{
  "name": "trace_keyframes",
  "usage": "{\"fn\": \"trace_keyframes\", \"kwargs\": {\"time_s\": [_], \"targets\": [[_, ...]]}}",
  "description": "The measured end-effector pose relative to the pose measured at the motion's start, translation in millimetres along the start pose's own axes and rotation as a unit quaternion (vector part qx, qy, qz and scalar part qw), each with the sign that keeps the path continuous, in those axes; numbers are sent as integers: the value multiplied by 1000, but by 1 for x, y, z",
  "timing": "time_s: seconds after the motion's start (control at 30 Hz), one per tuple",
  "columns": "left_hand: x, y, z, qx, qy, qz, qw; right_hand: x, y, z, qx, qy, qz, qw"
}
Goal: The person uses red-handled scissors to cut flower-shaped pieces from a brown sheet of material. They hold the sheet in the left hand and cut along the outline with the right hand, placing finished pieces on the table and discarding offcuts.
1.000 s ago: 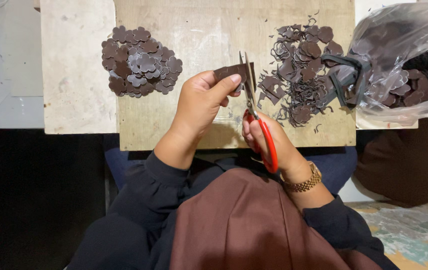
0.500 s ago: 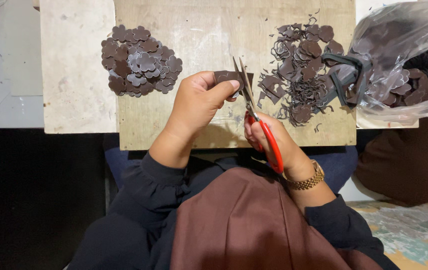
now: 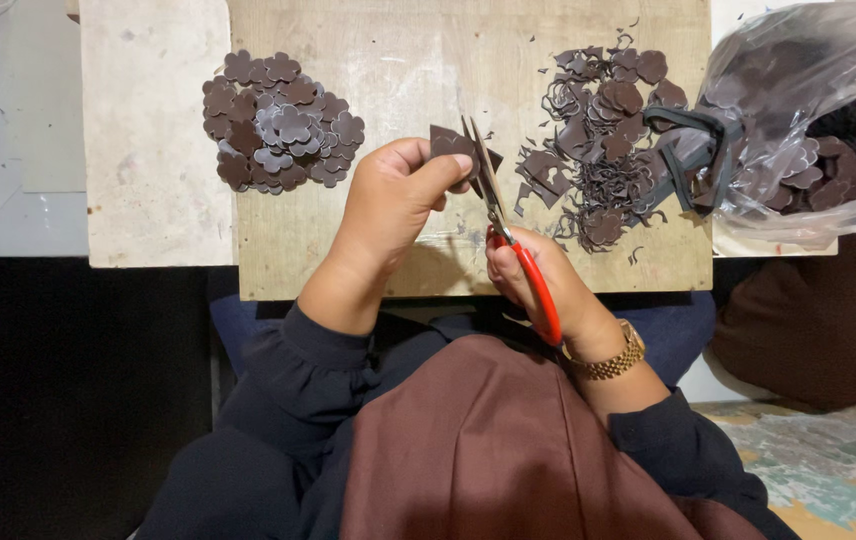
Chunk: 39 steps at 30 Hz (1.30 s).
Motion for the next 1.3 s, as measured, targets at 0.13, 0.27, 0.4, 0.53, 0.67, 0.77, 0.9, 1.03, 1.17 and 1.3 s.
{"fn": "trace_keyframes", "kwargs": {"time_s": [0.13, 0.27, 0.4, 0.53, 0.67, 0.77, 0.9, 1.03, 1.17, 1.3], "targets": [[7, -3, 6, -2, 62, 26, 998, 3, 0, -2, -14, -35, -22, 999], [11, -3, 7, 43, 11, 13, 999, 4, 0, -2, 8, -58, -34, 998], [6, -3, 4, 54, -35, 3, 998, 4, -3, 7, -14, -32, 12, 999], [4, 1, 0, 50, -57, 25, 997, 4, -2, 14, -15, -19, 45, 999], [3, 3, -3, 43, -61, 25, 997, 3, 0, 16, 1, -30, 44, 999], [5, 4, -5, 39, -56, 32, 997, 1, -1, 15, 13, -28, 54, 998], [6, 6, -8, 38, -60, 31, 997, 1, -2, 15, 1, -31, 67, 997], [4, 8, -9, 27, -88, 7, 996, 1, -2, 17, -29, -16, 63, 997], [5, 8, -10, 36, -64, 25, 997, -1, -3, 15, -11, -15, 40, 999], [3, 6, -8, 25, -50, 39, 998, -2, -1, 14, -1, -26, 51, 998]]}}
Point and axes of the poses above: each hand's wrist, its own y-axis away from the middle knuckle, its own x-axis out of the palm, z = x × y, the point moved 5 cm from there along -y, towards the middle knuckle, and after that the axes turned 15 degrees about -x, right-handed, at the moved point
